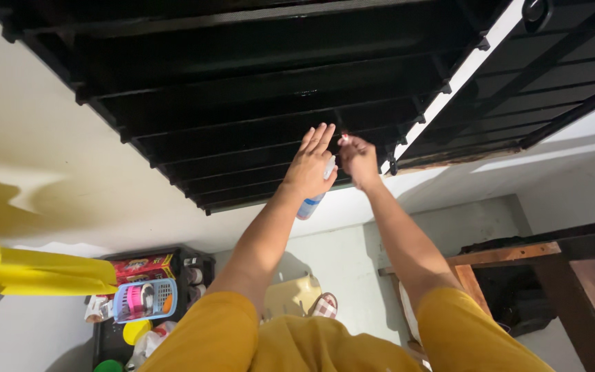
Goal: The person sprays a cleaning solution onto a black metal window grille and scrubs it with a toothbrush. They repeatedly spray and scrub different sections of the grille throughout the clip.
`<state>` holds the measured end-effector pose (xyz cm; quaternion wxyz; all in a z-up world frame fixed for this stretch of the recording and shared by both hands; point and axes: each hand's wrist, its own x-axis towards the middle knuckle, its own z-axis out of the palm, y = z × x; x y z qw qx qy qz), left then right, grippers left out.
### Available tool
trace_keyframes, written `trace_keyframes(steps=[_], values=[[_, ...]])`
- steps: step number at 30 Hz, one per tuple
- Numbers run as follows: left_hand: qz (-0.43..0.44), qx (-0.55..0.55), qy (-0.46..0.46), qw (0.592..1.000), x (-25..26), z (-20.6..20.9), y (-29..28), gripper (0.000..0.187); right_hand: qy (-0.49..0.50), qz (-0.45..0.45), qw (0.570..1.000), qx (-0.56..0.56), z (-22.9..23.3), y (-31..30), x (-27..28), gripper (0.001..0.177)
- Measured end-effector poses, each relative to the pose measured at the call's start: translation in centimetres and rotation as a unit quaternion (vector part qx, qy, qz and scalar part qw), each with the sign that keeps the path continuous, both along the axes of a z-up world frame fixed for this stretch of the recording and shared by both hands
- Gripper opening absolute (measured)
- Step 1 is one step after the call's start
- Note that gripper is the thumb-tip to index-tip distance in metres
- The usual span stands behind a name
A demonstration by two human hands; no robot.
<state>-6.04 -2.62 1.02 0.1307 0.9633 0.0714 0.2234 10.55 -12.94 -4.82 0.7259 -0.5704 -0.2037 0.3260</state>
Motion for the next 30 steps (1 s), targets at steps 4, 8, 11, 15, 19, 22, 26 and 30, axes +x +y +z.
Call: trace_keyframes(steps=[4,8,11,15,19,22,26,30], values=[[0.005,-0.017,-0.008,1.0,-1.4,0.2,0.9,0.032,0.019,-0.014,1.0,0.012,0.7,0.1,-1.2,0.014],[0.023,-0.023,0.019,0.999,-3.2,0.8,1.4,0.031,0.025,0.001,0.999,0.037,2.0,-0.6,-1.3,0.026],[0.03,-0.002,0.029,0.999,-4.7,1.3,2.2,0.033,0.044,0.028,0.998,-0.032,2.6,-1.1,-2.2,0.013],[0.057,0.003,0.044,0.997,-6.2,1.5,3.5,0.032,0.037,-0.024,0.998,-0.037,3.3,-1.7,-3.3,0.022],[0.053,-0.002,0.017,0.998,-7.4,1.0,4.0,0.03,0.02,-0.028,0.999,-0.041,3.5,-1.9,-4.6,0.022],[0.045,0.003,0.024,0.999,-7.7,0.7,4.3,0.031,0.049,-0.001,0.998,-0.034,3.2,-1.8,-5.7,0.018],[0.044,0.001,0.024,0.999,-8.1,0.3,4.5,0.031,0.057,-0.012,0.998,0.032,2.6,-2.1,-7.0,0.03],[0.05,0.006,0.037,0.998,-7.9,0.1,4.3,0.03,0.08,-0.045,0.996,-0.013,2.6,-2.5,-7.6,0.01]])
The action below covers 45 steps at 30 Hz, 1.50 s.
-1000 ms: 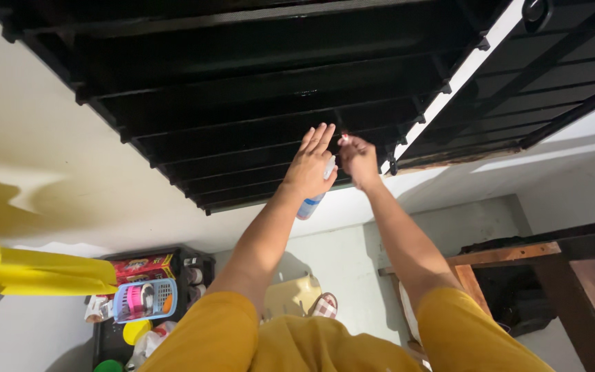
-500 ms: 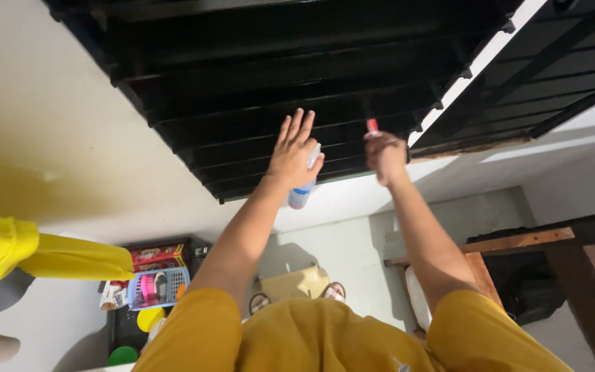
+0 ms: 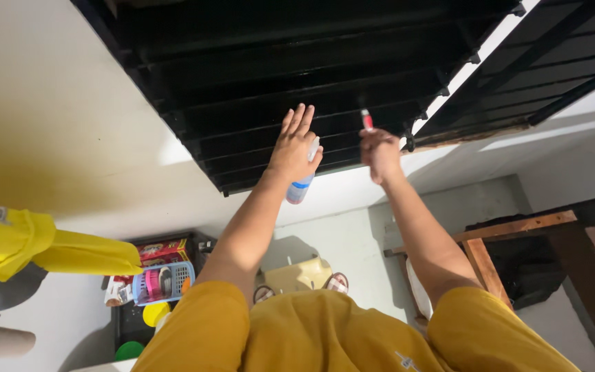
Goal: The person sprays a cleaning solution onto a black metal window grille and scrubs it with a toothbrush. They repeatedly spray and scrub different sections of the grille throughout the clip.
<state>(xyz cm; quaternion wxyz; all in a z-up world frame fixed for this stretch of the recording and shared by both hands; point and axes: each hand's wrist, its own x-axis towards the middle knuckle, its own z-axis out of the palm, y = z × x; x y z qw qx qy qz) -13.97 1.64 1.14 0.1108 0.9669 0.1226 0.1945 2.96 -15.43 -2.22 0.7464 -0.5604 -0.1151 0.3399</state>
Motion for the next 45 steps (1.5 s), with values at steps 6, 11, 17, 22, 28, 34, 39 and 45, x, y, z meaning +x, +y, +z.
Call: trace_keyframes(steps=[6,11,17,22,28,34,39,45], values=[[-0.017,0.0,-0.033,0.999,-0.5,0.0,0.4,0.03,-0.003,-0.001,0.999,-0.032,0.2,-1.0,-1.0,0.016],[-0.018,-0.008,-0.018,1.0,-0.5,-0.1,0.4,0.029,-0.057,-0.014,0.998,-0.032,0.5,-2.5,-0.8,0.026],[-0.012,0.007,-0.039,0.999,-0.1,-1.0,0.3,0.029,-0.108,0.024,0.991,-0.07,-0.4,-3.3,-1.2,0.027],[0.007,0.031,-0.03,0.999,0.3,-1.3,-0.1,0.032,-0.01,-0.012,0.999,-0.029,-0.3,-3.3,-0.7,0.016],[0.012,0.05,-0.009,0.999,0.5,-0.7,-0.7,0.036,-0.021,0.021,0.998,-0.047,0.5,-4.0,-0.2,0.015],[0.012,0.059,0.011,0.998,1.1,-0.4,-1.3,0.036,-0.039,-0.006,0.997,-0.062,1.2,-4.7,-0.2,0.018],[-0.014,0.024,-0.042,0.999,2.2,-0.7,-1.7,0.034,0.0,-0.027,0.999,-0.042,1.8,-5.0,1.0,0.021],[0.0,0.057,-0.005,0.998,4.5,-1.1,-3.0,0.039,0.015,-0.071,0.997,-0.015,2.2,-6.2,3.4,0.009]])
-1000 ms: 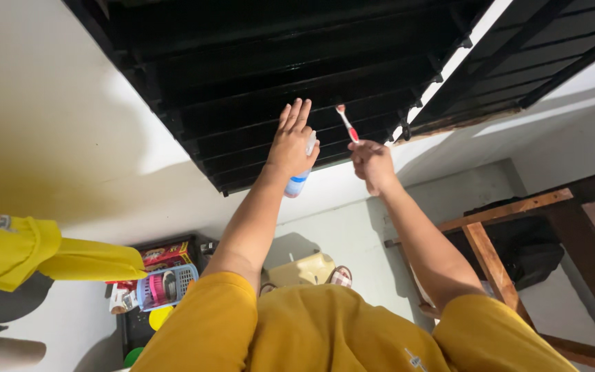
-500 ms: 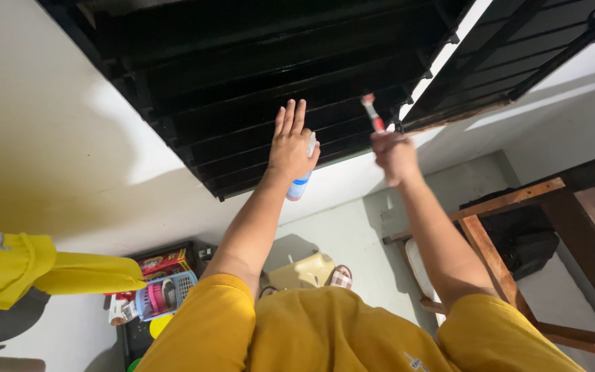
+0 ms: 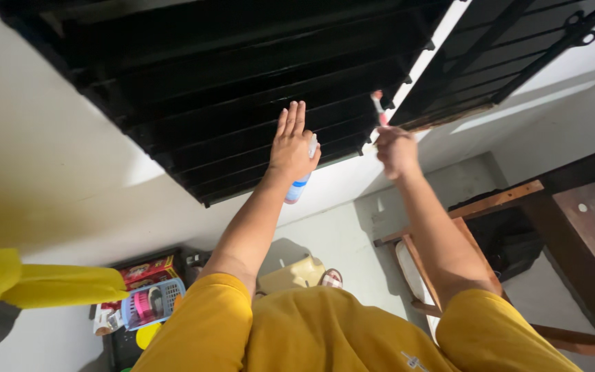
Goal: The person sprays a cleaning solution onto a black metal window grille and scrubs it with a toothbrush. They repeatedly spray and scrub different sections of the grille throughout the clip.
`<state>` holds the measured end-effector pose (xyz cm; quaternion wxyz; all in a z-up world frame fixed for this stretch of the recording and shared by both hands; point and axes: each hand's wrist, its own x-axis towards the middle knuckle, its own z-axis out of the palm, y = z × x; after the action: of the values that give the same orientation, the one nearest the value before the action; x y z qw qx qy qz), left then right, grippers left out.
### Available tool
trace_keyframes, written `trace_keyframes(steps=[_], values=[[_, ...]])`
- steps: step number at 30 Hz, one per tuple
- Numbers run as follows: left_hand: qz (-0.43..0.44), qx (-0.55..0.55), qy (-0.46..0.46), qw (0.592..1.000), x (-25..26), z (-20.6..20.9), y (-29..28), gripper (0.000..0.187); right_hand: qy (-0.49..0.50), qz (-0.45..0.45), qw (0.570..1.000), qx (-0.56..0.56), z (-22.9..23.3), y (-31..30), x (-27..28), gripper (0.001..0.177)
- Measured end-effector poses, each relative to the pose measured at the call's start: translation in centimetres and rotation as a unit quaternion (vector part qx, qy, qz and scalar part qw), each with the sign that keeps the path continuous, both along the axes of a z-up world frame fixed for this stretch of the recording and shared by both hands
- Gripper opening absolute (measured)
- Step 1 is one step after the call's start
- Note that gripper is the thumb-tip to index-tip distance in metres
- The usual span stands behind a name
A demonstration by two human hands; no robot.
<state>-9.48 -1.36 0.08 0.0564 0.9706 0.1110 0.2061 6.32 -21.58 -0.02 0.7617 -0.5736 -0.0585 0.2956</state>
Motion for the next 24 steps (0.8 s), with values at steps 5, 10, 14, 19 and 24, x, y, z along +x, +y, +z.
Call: trace_keyframes(steps=[5,10,14,19,24], values=[[-0.008,-0.001,0.004,1.0,1.7,0.2,-0.8,0.039,0.008,0.067,0.998,0.014,-0.5,-1.1,1.6,0.009],[0.002,0.001,-0.005,1.0,2.1,0.3,-1.4,0.038,-0.03,-0.032,0.999,0.005,-0.7,-2.4,4.1,0.008],[0.012,0.001,0.007,1.0,2.0,0.5,-1.6,0.036,-0.035,-0.038,0.998,-0.043,-1.1,-3.4,5.6,0.013],[0.005,-0.03,0.021,0.999,0.7,0.9,-0.8,0.034,-0.021,-0.024,0.999,0.002,-1.6,-2.9,6.0,0.008],[0.002,-0.024,-0.008,1.0,-2.5,0.9,0.5,0.03,-0.075,0.003,0.997,-0.012,-2.2,-0.3,3.2,0.023]])
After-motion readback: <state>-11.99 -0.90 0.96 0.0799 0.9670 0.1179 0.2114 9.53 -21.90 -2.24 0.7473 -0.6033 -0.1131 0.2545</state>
